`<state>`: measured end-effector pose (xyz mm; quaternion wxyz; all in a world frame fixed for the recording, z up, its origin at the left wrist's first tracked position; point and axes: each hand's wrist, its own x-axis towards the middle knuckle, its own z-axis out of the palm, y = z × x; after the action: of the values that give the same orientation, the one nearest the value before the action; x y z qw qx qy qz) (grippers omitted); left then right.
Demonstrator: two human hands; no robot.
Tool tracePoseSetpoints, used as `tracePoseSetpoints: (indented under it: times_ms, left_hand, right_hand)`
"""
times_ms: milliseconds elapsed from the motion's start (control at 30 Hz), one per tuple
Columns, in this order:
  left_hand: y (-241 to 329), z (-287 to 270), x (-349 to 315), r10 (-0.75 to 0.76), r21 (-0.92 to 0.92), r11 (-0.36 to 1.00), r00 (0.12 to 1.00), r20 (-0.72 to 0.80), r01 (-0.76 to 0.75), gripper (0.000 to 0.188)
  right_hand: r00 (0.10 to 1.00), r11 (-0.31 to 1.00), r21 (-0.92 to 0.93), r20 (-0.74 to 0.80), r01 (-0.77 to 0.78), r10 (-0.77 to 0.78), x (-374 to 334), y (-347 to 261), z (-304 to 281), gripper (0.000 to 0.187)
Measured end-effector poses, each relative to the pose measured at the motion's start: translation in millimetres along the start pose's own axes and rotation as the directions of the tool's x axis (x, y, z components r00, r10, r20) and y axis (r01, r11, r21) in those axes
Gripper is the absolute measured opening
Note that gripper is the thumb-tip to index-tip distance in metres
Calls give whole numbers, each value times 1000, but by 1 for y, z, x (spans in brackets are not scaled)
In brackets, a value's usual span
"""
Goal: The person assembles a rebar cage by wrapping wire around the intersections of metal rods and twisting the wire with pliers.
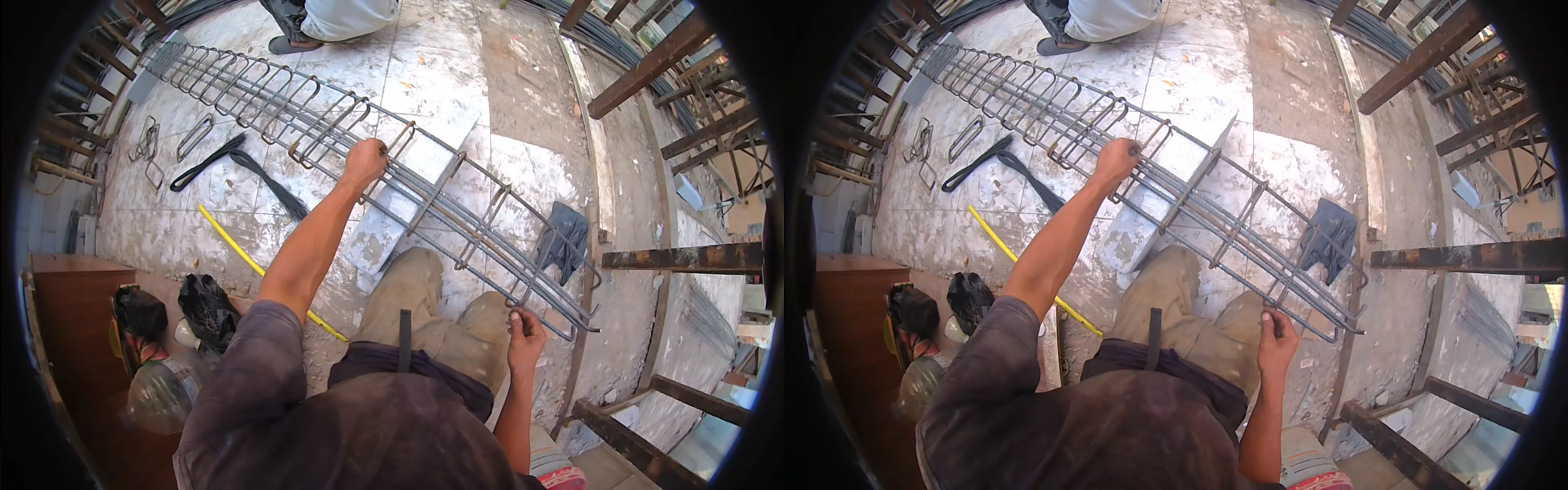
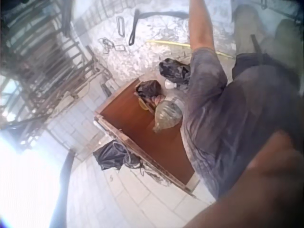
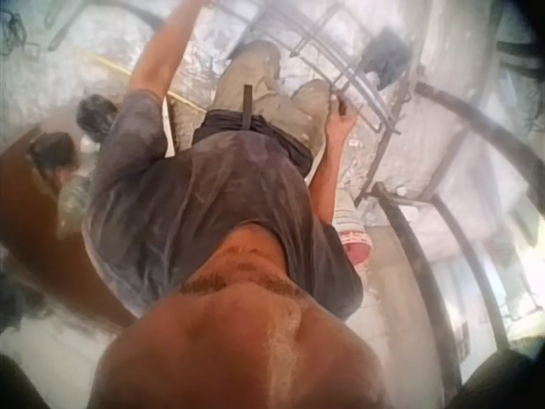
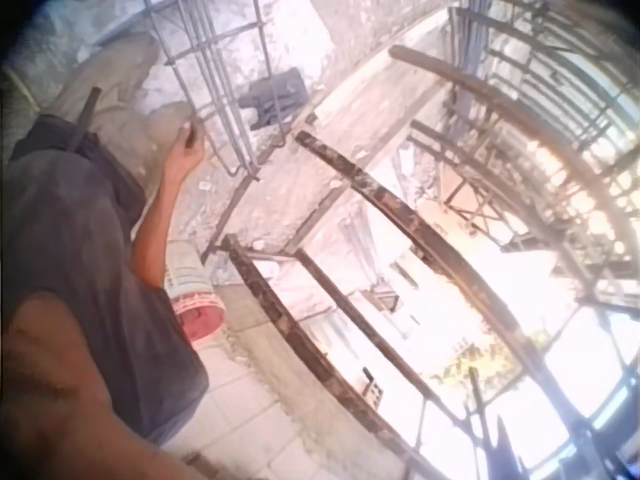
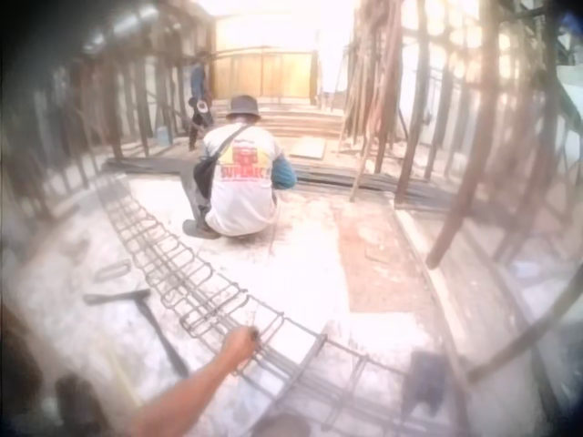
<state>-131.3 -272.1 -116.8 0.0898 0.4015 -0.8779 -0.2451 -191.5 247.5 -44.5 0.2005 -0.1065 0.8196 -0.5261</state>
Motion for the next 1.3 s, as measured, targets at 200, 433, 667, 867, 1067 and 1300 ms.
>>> tracePoseSetpoints:
  times_ms: [200, 433, 667, 867, 1067, 1300]
  left_hand:
    - [-6, 0, 2, 52, -58, 997, 998, -26, -53, 24]
    - [-6, -2, 1, 46, -55, 997, 999, -7, -46, 24]
    - [-4, -6, 0, 56, -68, 996, 998, -9, -56, 22]
    - [1, -17, 4, 26, -68, 997, 997, 78, -21, 21]
    - [-6, -22, 10, 40, -67, 997, 992, 120, -32, 32]
    - [-6, -22, 9, 67, -85, 995, 990, 121, -57, 30]
  right_hand:
    - [1000, 1000, -13, 1, 24, -24, -3, 15, -9, 20]
    - [1000, 1000, 9, -8, 22, -22, 2, 16, -13, 19]
    - [1000, 1000, 5, -2, -7, 7, -2, 8, -6, 20]
    - [1000, 1000, 3, 9, -14, 14, -5, 10, -6, 21]
    - [999, 1000, -15, 28, -21, 22, -7, 6, -3, 22]
    - [997, 998, 10, 29, -66, 66, -8, 2, 0, 21]
